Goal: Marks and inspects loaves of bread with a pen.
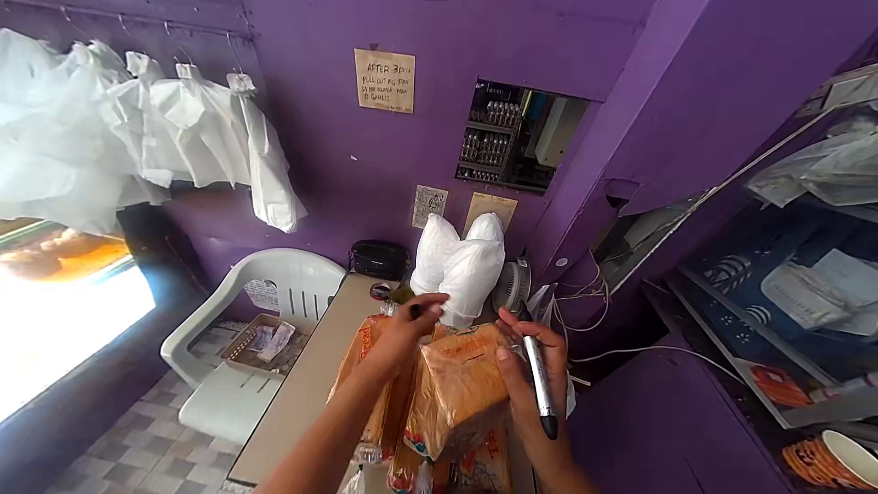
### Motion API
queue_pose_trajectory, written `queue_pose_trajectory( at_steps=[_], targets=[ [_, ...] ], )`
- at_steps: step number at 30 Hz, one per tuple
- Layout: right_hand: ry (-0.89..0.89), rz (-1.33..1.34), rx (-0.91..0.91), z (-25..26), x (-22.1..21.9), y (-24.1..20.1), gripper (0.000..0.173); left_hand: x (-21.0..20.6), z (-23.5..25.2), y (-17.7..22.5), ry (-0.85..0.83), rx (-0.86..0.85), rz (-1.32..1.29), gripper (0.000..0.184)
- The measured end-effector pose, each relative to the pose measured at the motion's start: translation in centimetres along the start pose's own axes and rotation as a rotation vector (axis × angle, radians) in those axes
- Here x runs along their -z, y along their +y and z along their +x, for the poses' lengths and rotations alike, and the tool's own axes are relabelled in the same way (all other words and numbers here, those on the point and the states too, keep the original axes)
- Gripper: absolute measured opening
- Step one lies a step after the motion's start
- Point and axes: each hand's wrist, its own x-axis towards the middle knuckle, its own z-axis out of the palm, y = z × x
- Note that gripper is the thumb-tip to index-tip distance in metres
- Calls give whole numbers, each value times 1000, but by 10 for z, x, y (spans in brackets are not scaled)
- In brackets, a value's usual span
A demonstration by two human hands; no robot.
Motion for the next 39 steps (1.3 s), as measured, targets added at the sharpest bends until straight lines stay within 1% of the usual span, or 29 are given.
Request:
queue_pose_trajectory(
  at_steps=[1, 3, 4, 5, 6, 8, 10, 12, 13, 15, 17, 18, 20, 22, 25, 28, 32, 36, 39],
  targets=[
    [1, -11, 6, 0, 1, -1, 33, 6, -20, 12, 27, -107, 7, 35],
    [2, -46, 23, -1, 1, -2, 33, 7, -60, 23, -5, -321, 126, 49],
    [-4, -62, 31, -2, 2, -3, 32, 1, -79, 24, -45, -401, 246, 59],
    [-15, -79, 42, -4, 3, -4, 31, -8, -96, 23, -67, -461, 388, 65],
    [-32, -93, 53, -5, 4, -5, 30, -17, -108, 21, -58, -506, 530, 67],
    [-96, -152, 92, -4, 9, -8, 26, -32, -119, 12, 12, -551, 714, 65],
    [-121, -266, 150, 4, 18, -16, 25, -35, -120, 4, 57, -604, 765, 57],
    [-76, -339, 196, 19, 27, -28, 31, -33, -120, 0, 50, -665, 782, 50],
    [-69, -310, 202, 27, 29, -36, 34, -32, -121, -2, 46, -685, 780, 48],
    [-129, -75, 163, 38, 27, -48, 35, -31, -123, -4, 49, -696, 771, 46],
    [-241, 158, 31, 42, 19, -56, 32, -30, -125, -4, 54, -687, 768, 45],
    [-283, 213, -45, 42, 14, -57, 30, -29, -126, -5, 59, -684, 764, 45],
    [-329, 237, -166, 39, 6, -53, 23, -30, -128, -5, 70, -677, 765, 44],
    [-327, 208, -214, 37, 2, -49, 15, -30, -129, -6, 72, -676, 762, 43],
    [-281, 136, -183, 36, -1, -47, 9, -29, -131, -5, 61, -666, 762, 42],
    [-253, 94, -128, 34, -4, -47, 11, -29, -132, -6, 60, -667, 747, 41],
    [-277, 51, -71, 32, -7, -47, 15, -29, -133, -6, 57, -657, 740, 41],
    [-306, 9, -37, 31, -8, -46, 17, -30, -132, -8, 65, -681, 748, 40],
    [-328, -61, 5, 29, -8, -46, 16, -30, -131, -9, 60, -688, 747, 39]
  ],
)
